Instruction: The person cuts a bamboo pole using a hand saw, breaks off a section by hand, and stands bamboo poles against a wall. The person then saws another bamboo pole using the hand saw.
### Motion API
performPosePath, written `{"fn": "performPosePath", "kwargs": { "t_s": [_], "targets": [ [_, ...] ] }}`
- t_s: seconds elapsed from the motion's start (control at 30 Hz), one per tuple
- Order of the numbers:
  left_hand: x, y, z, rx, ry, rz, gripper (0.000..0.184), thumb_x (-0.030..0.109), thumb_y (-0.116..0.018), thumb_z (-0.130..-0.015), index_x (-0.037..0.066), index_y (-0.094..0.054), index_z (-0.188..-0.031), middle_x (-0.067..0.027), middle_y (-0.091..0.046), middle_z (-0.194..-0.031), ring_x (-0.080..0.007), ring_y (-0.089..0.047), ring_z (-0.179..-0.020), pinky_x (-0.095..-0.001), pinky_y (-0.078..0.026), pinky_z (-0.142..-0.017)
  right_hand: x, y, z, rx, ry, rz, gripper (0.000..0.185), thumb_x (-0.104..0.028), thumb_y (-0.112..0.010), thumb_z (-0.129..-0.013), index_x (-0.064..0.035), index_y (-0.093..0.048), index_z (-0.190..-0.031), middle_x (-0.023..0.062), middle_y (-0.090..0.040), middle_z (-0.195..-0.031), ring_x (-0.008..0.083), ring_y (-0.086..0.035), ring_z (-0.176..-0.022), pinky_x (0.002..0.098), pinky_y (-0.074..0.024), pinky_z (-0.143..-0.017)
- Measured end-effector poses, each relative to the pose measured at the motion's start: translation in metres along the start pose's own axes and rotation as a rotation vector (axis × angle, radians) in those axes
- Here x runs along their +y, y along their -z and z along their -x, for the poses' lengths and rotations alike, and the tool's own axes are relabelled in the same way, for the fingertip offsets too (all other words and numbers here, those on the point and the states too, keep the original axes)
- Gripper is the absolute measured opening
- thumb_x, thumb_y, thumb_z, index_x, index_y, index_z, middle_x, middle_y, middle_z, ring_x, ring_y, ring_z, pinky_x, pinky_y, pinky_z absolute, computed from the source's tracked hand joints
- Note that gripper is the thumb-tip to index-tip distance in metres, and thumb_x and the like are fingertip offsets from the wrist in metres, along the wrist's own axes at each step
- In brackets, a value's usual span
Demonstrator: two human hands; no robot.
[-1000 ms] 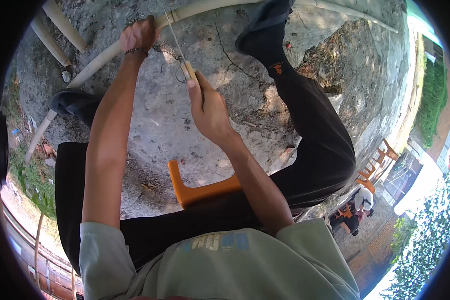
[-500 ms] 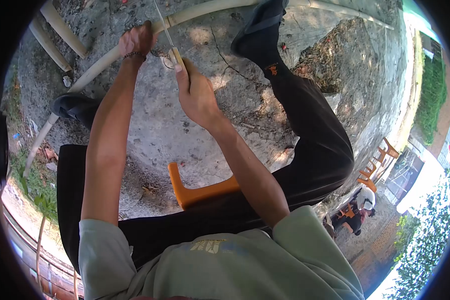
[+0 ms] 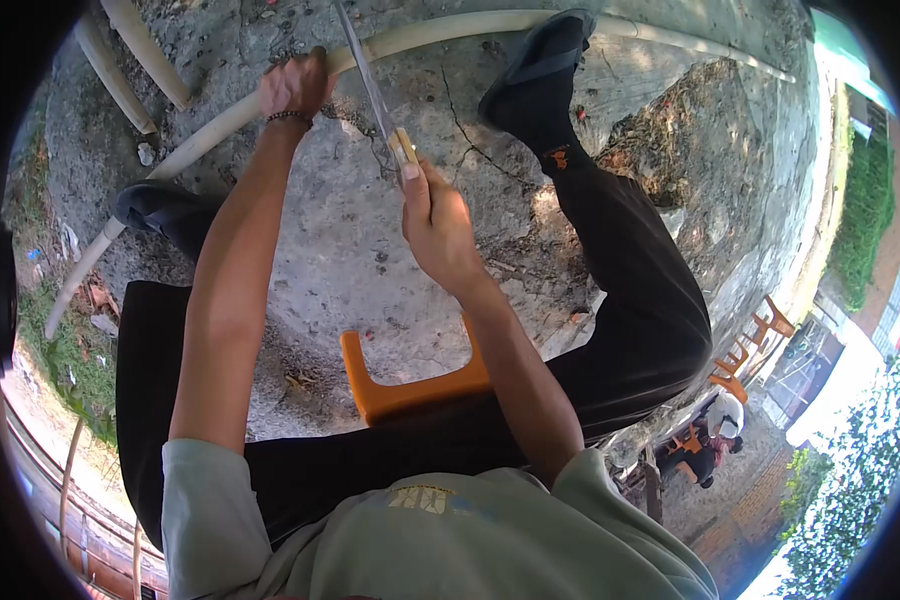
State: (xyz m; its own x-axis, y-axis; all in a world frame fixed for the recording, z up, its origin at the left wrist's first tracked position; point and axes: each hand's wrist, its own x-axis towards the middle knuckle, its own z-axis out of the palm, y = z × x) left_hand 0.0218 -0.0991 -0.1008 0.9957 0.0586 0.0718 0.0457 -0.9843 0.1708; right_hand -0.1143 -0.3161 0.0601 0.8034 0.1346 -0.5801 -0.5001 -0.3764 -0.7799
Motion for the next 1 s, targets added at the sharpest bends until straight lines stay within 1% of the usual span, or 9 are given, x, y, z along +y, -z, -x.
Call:
{"fn": "performPosePath", "kwargs": {
  "t_s": [0.13,0.23,0.4,0.7,0.77,0.8,0.9,0.93,1.0],
  "targets": [
    [-0.002,-0.009,0.007,0.023,0.016,0.013,0.022,0.032,-0.074,-0.082,0.011,-0.067,-0.088,-0.0113,-0.073,-0.078,-0.0337,-0.072,-0.072,-0.0444,-0.058,-0.066,0.03,0.03,0.108,-0.057,-0.156,0.072,0.055,-0.035,-0.035,-0.109,0.011,-0.045,-0.138,-0.0042,-0.044,-0.062,0.0033,-0.043,-0.054,0.0251,-0.0376,-0.05],
    [-0.002,-0.005,0.012,-0.006,0.0,-0.012,0.024,0.033,-0.075,-0.081,0.012,-0.067,-0.089,-0.0101,-0.073,-0.079,-0.032,-0.073,-0.074,-0.0435,-0.058,-0.066,0.024,0.018,0.116,-0.081,-0.184,0.111,0.061,-0.038,-0.034,-0.109,0.0079,-0.033,-0.15,-0.0022,-0.046,-0.061,0.0052,-0.046,-0.055,0.0266,-0.0386,-0.051],
    [-0.009,-0.005,0.002,0.048,-0.035,0.007,0.026,0.037,-0.073,-0.081,0.013,-0.066,-0.089,-0.0103,-0.073,-0.079,-0.0317,-0.072,-0.074,-0.0452,-0.057,-0.064,-0.001,-0.001,0.014,-0.035,-0.012,0.162,0.056,-0.041,-0.033,-0.109,0.0053,-0.049,-0.136,0.0006,-0.044,-0.06,0.0088,-0.045,-0.052,0.0287,-0.0384,-0.049],
    [-0.003,-0.007,0.012,0.069,-0.087,-0.033,0.028,0.042,-0.073,-0.081,0.016,-0.065,-0.091,-0.0081,-0.071,-0.075,-0.0305,-0.073,-0.072,-0.0439,-0.058,-0.063,0.016,0.02,0.09,-0.033,-0.148,-0.027,0.044,-0.039,-0.037,-0.109,0.0,-0.056,-0.107,-0.0058,-0.041,-0.061,0.0024,-0.038,-0.053,0.0253,-0.0353,-0.048],
    [0.004,0.014,0.013,-0.121,0.062,0.091,0.021,0.022,-0.065,-0.091,0.003,-0.07,-0.097,-0.0172,-0.072,-0.083,-0.0325,-0.071,-0.074,-0.0455,-0.058,-0.065,0.012,0.005,0.019,-0.036,-0.028,-0.052,0.045,-0.041,-0.035,-0.109,-0.002,-0.054,-0.097,-0.0051,-0.039,-0.059,0.0032,-0.035,-0.05,0.0254,-0.0324,-0.046],
    [-0.007,-0.011,0.008,0.016,-0.032,-0.061,0.028,0.042,-0.072,-0.081,0.016,-0.066,-0.09,-0.0087,-0.072,-0.075,-0.0309,-0.073,-0.074,-0.0441,-0.058,-0.063,0.01,-0.005,-0.01,-0.036,0.073,-0.073,0.049,-0.044,-0.033,-0.109,-0.0038,-0.051,-0.087,-0.0048,-0.037,-0.057,0.0036,-0.032,-0.047,0.0252,-0.0296,-0.044],
    [-0.007,-0.009,0.011,0.055,-0.048,-0.022,0.028,0.041,-0.072,-0.081,0.016,-0.066,-0.09,-0.0086,-0.072,-0.077,-0.0322,-0.073,-0.074,-0.044,-0.058,-0.064,0.008,-0.011,-0.013,0.014,0.133,0.03,0.049,-0.044,-0.033,-0.109,-0.0058,-0.047,-0.081,-0.005,-0.037,-0.057,0.0042,-0.033,-0.047,0.0257,-0.0302,-0.043],
    [-0.003,-0.011,0.015,0.048,-0.041,-0.01,0.028,0.041,-0.072,-0.081,0.016,-0.066,-0.09,-0.0086,-0.072,-0.077,-0.0322,-0.073,-0.074,-0.044,-0.058,-0.064,0.007,0.0,0.008,-0.031,-0.014,0.034,0.044,-0.037,-0.036,-0.109,0.0017,-0.057,-0.106,-0.0039,-0.04,-0.059,0.0045,-0.039,-0.051,0.0268,-0.0356,-0.047],
    [-0.003,-0.005,0.006,-0.095,0.037,-0.052,0.029,0.042,-0.072,-0.081,0.016,-0.069,-0.095,-0.011,-0.074,-0.084,-0.0333,-0.073,-0.079,-0.0456,-0.059,-0.07,0.018,0.007,0.057,-0.028,-0.041,0.055,0.045,-0.038,-0.036,-0.109,0.0025,-0.057,-0.11,-0.0038,-0.04,-0.059,0.0043,-0.039,-0.051,0.0267,-0.0356,-0.047]
  ]
}}
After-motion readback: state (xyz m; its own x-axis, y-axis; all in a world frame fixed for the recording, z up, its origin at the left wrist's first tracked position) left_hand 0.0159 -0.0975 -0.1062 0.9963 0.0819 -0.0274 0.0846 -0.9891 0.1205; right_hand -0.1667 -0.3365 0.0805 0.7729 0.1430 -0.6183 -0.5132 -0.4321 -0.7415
